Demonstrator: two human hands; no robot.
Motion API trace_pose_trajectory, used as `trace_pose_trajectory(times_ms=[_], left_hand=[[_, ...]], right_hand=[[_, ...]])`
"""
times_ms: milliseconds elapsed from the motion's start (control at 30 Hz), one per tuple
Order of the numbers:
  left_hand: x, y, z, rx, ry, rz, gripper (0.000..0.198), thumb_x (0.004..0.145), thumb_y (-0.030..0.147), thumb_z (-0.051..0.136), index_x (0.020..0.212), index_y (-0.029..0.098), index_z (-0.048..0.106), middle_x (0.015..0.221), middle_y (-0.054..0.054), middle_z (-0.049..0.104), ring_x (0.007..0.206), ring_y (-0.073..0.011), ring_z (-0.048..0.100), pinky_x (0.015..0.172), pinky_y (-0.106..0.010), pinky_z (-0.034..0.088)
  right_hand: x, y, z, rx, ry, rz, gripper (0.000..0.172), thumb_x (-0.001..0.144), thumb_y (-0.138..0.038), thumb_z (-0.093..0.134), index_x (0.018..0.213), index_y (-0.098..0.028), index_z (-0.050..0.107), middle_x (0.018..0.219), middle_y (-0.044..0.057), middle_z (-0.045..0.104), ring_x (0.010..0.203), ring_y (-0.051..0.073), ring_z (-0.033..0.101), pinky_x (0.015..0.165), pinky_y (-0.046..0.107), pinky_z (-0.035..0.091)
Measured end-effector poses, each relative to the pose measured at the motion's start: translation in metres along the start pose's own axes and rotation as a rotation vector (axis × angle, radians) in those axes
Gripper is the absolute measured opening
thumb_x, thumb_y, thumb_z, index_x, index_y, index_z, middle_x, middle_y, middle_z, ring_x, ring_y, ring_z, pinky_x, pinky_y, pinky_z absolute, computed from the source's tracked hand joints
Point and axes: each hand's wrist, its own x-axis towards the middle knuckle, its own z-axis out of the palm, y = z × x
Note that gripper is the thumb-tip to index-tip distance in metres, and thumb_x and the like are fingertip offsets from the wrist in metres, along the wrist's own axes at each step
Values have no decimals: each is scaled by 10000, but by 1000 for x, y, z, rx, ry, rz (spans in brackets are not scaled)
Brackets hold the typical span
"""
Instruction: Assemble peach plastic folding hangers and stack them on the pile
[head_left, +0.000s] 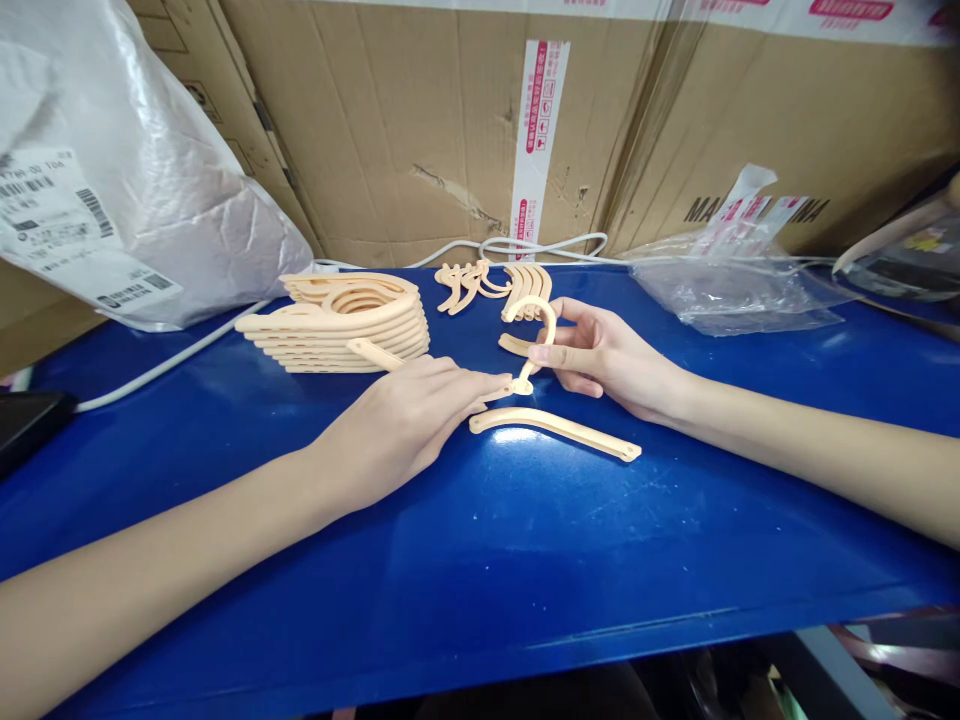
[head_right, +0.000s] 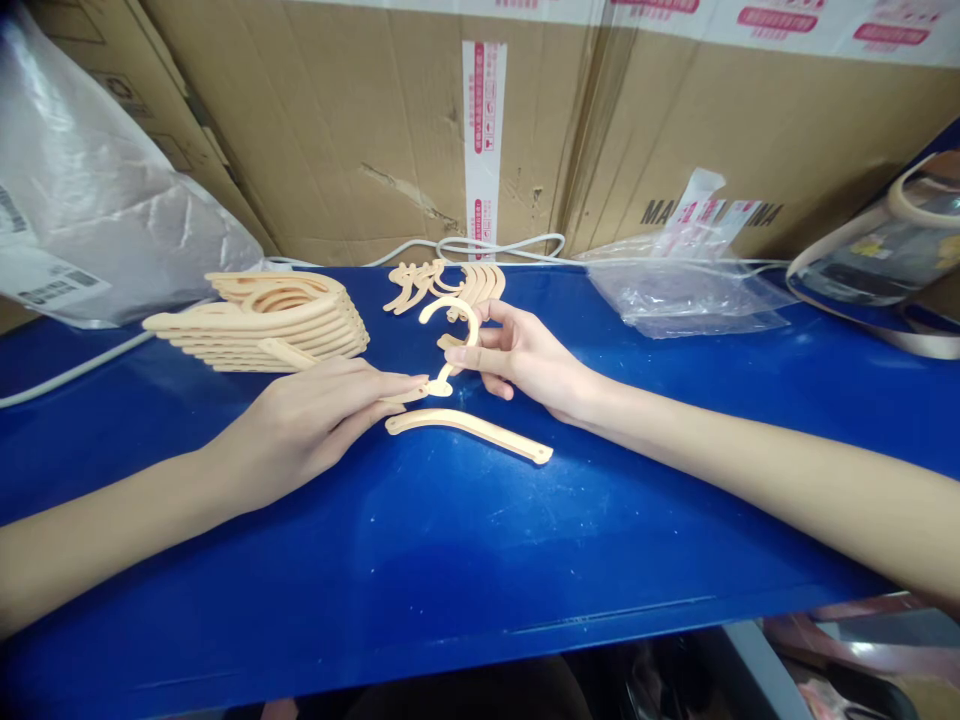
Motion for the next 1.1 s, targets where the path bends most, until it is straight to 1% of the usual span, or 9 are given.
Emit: trace_pose_trajectory(times_ms=[167,267,433,567,700,833,1000,1100], left_hand=[[-1,0,0,-24,36,24,277,942,78,504,1203,116,591,1002,-59,695,854,-165,610,760,-267,489],[-1,0,0,-17,45,30,278,939,78,510,1204,109,591,1014,-66,697,863,-172,613,763,-273,489],[0,1,-1,26,27,64,316,921,27,485,1218,91,574,1072,-80,698,899,-195,613,791,-300,492],[0,2,-2,42,13,56,338,916,14,475,1235,89,560,1076,-82,698,885,-198,611,771,-301,491],[1,2,-1,65,6,61,360,908,1,471,1249,85,548,1070,-85,698,863,-205,607,735,-304,489],[0,2,-1,68,-2,52,371,907,0,475,1263,84,540,1076,-80,695,857,-203,603,735,-306,489],[-1,3,-1,83,-15,42,344,918,28,480,1251,74,558,1015,-88,695,813,-201,602,712,-309,491],[-1,3,-1,93,-16,41,322,928,45,476,1236,64,570,988,-96,696,805,-204,607,710,-311,494]], right_hand=[[-1,0,0,17,-33,16,332,777,-197,764,951,-160,484,745,0,678,362,-17,367,323,155,191],[-1,-1,0,19,-25,11,341,770,-203,772,946,-162,483,733,-7,674,357,-18,366,321,155,188],[-2,0,2,7,1,-6,331,778,-203,767,899,-172,460,684,-31,657,350,-16,382,322,147,196],[-2,0,2,-25,11,-13,320,796,-218,754,913,-177,459,673,-43,646,349,-12,396,324,148,207],[-1,-1,3,-41,26,-21,354,774,-242,776,892,-179,449,665,-48,647,343,-13,390,318,151,213],[-1,-2,4,-54,38,-18,396,749,-283,799,867,-181,435,692,-41,660,340,-20,387,315,149,215],[-3,-4,6,-77,44,-28,404,745,-285,802,852,-188,425,657,-58,639,338,-17,389,311,147,210],[-2,-3,6,-75,32,-36,373,750,-287,795,880,-174,464,664,-49,638,343,-13,392,311,149,229]])
